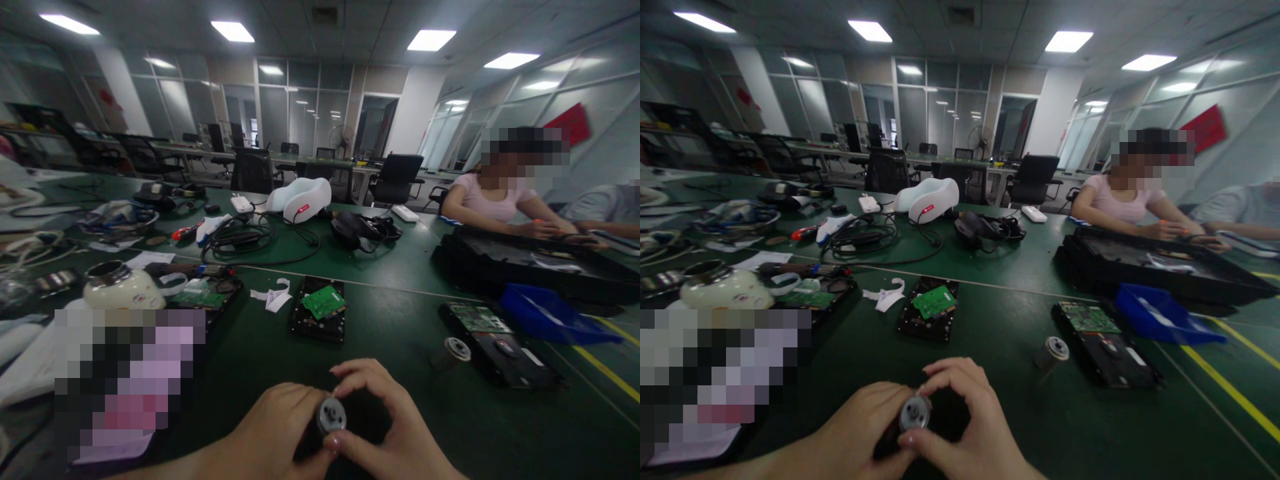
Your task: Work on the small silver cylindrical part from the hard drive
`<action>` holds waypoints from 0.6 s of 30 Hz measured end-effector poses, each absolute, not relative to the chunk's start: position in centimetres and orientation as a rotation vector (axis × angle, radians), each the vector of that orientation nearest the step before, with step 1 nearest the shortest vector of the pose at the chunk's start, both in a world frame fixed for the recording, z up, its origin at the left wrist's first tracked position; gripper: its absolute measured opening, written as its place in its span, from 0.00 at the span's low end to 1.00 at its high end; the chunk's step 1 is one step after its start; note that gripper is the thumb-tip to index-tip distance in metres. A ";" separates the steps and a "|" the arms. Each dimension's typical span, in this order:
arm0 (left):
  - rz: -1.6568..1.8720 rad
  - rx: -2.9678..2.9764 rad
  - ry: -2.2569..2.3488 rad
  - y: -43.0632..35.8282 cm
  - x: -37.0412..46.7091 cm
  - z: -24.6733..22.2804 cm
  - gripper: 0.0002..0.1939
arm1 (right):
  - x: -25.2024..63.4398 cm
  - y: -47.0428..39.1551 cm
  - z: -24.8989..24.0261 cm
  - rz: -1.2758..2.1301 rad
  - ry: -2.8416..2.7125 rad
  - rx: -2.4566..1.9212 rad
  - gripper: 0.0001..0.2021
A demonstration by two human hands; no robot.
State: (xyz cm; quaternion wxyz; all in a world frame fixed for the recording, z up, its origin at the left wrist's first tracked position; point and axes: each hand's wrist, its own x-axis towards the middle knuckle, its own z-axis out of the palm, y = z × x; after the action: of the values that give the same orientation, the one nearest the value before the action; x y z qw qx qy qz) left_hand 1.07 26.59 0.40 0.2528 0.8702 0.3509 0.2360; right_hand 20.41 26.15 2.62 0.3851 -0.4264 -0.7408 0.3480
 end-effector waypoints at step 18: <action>0.642 2.384 0.949 26.6 1.0 0.1 0.10 | 20.1 26.0 3.4 0.871 -1.961 -1.043 0.11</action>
State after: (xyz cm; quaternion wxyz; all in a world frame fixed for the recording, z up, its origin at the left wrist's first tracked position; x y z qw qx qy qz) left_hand 1.04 26.63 0.13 0.2459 0.8737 0.3477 0.2352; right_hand 20.08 25.99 3.43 0.3690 -0.4063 -0.7640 0.3391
